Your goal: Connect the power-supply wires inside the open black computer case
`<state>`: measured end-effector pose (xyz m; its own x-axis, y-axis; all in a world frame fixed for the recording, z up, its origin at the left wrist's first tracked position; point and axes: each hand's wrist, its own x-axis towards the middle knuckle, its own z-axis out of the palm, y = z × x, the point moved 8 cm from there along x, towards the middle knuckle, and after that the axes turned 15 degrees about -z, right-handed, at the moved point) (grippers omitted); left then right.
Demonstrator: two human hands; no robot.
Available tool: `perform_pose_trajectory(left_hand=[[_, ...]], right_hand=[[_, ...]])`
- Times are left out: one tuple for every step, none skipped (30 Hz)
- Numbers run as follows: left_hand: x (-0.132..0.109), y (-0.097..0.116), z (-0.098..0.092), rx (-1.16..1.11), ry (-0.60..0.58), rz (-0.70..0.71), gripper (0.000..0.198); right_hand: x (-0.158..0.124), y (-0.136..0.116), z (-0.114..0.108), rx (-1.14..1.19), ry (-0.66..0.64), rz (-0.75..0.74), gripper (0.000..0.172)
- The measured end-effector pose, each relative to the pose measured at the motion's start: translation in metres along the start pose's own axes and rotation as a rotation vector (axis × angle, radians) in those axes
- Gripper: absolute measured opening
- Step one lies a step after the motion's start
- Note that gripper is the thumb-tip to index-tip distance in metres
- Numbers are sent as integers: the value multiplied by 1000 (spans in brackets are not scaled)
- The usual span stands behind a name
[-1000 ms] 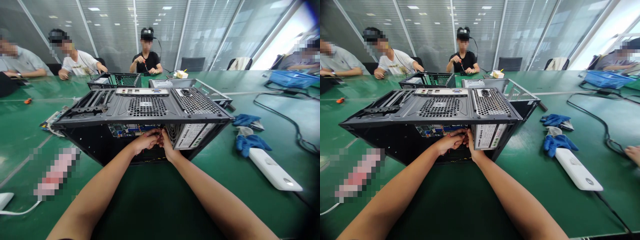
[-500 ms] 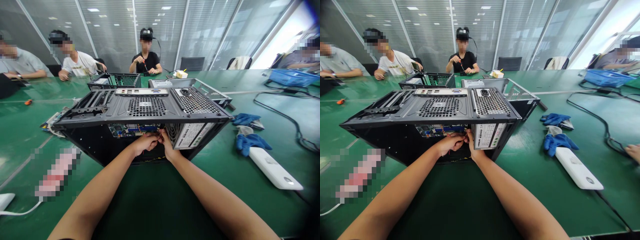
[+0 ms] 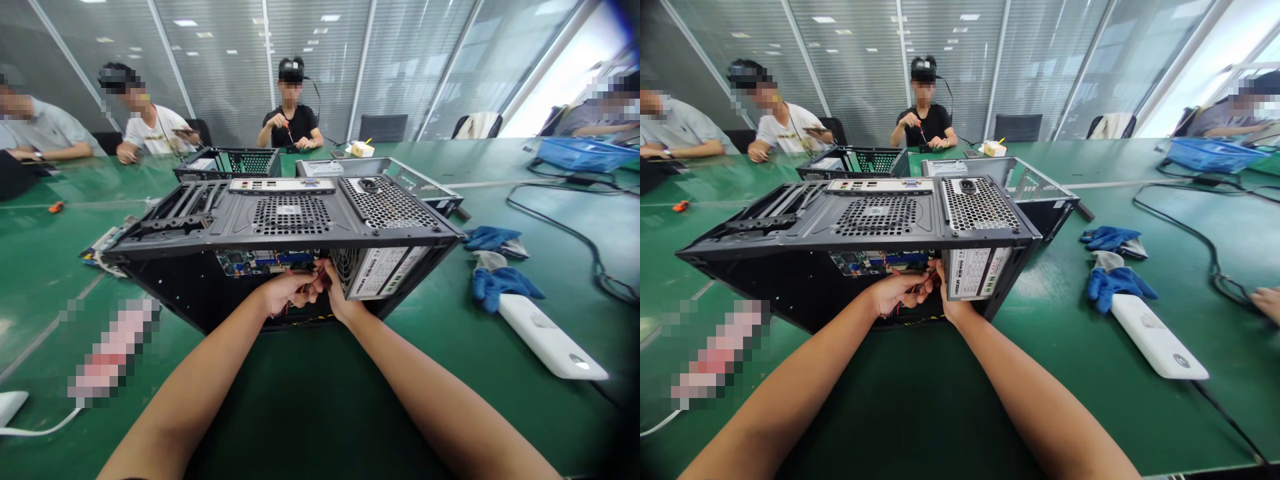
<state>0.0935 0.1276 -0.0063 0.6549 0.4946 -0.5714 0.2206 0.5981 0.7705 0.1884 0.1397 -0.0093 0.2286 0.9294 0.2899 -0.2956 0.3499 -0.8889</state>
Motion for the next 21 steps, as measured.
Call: perform_pose_trajectory(left_hand=[[-1,1,-1,4,23,28,32],[-1,2,-2,19,46,53,32],[-1,3,-3,48,71,74,33],[-2,4,-3,93,104,93,33],[-2,5,-4,153,146,112,34],[-3,8,-5,231,199,137,35],[-4,11,-6,325,260,166,35],[-5,15,-6,434,328,202,35],[-7,19,-6,550,395,243,34],[-9,23,-5,670,460,282,32],[-10,26,-3,785,525,320,30],[-12,28,0,887,587,352,28],[-14,29,1,983,657,372,23],[-16,29,1,1066,750,378,20],[-19,29,0,1124,847,371,22],[-20,28,0,1160,910,358,24],[-21,26,0,1172,943,348,25],[-21,25,-1,1152,960,343,26],[-22,24,-2,1104,959,351,25],[-23,24,-4,1035,943,370,23],[-23,25,-5,956,911,397,20]], right_hand=[[0,-1,0,-29,-4,-16,43],[0,-1,-1,-61,-6,-27,44],[0,-2,-3,-90,5,-42,45],[1,-2,-5,-116,22,-56,45],[1,-3,-7,-138,43,-69,45],[1,-4,-9,-154,67,-80,44],[1,-4,-11,-165,84,-87,44],[1,-3,-12,-174,93,-88,43],[1,-3,-12,-181,97,-85,42],[1,-1,-13,-184,100,-79,40],[1,0,-13,-183,106,-72,39],[1,1,-14,-177,111,-65,38],[1,3,-14,-169,116,-61,38],[1,4,-15,-161,120,-59,38],[1,4,-15,-153,123,-58,38],[1,5,-15,-148,123,-57,38],[1,5,-15,-146,120,-57,39],[0,4,-15,-146,120,-57,39],[0,3,-14,-148,118,-59,39],[0,2,-14,-151,116,-63,39],[-1,1,-14,-153,113,-70,39]])
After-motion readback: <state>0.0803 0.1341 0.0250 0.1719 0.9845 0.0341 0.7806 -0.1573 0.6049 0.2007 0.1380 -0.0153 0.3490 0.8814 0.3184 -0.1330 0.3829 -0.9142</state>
